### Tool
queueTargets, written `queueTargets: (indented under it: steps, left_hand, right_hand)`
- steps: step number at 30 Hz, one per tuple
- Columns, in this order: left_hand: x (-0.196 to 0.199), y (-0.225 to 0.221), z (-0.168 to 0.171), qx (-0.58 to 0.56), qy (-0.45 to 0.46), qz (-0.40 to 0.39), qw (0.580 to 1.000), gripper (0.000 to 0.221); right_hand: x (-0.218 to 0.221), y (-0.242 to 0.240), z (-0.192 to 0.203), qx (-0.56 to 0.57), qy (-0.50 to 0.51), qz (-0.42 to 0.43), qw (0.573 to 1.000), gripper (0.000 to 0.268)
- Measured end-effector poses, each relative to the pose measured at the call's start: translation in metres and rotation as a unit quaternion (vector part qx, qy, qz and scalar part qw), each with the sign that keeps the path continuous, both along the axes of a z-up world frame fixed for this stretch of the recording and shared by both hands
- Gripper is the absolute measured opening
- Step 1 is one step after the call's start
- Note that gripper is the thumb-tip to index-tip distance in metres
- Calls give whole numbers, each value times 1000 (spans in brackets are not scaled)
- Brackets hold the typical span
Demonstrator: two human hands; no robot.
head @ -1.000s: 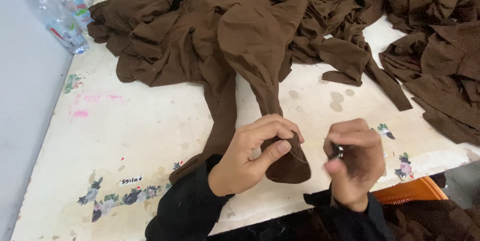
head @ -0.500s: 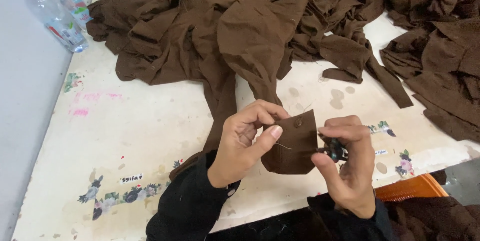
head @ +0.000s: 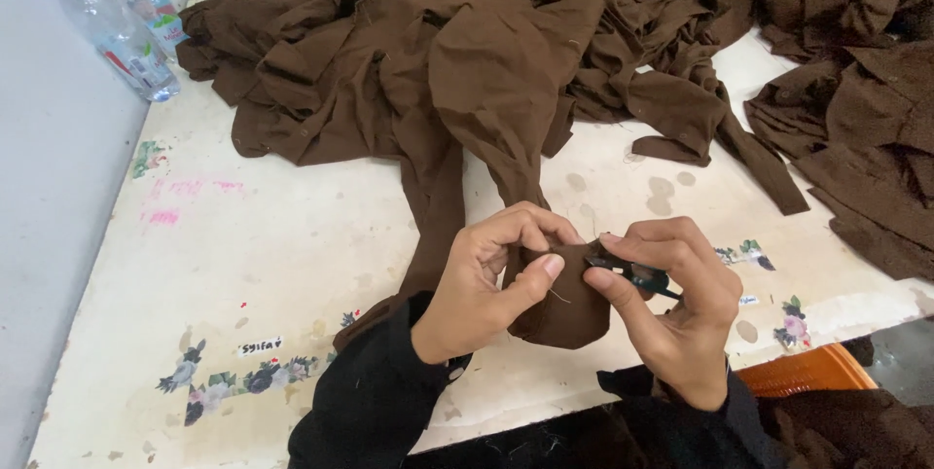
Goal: Trimming excess threads from brown garments using thread snips on a work table.
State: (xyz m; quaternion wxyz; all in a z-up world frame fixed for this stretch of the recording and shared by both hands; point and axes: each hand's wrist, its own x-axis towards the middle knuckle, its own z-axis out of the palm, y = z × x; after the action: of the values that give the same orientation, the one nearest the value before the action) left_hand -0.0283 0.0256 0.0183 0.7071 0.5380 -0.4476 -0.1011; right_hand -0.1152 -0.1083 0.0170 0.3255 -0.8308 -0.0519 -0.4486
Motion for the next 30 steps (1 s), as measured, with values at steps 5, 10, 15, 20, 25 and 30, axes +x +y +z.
queueTargets:
  steps: [5,10,15,20,25,30]
  left_hand:
    - [1,1,0,1,7,-4,1000,17]
    - [2,1,-1,2,32,-15,999,17]
    - [4,1,-2,1,10,-34,999,14]
    - [-3,-3,5,37,-262,167,950,16]
    - [-8,-4,3,121,-94,128,980,22]
    - [-14,2,10,80,60,-16,995,16]
  right_hand:
    - [3,1,-4,-3,-19,-2,1000,18]
    - [8,-12,-25,159,-46,65,984,10]
    - [9,-23,-27,268,59,167,947,33]
    - [14,-21,-40,211,28,138,967,9]
    - [10,-32,-72,-173,-217,-37,960,19]
    - [2,-10,-51,-143,-134,-25,980,10]
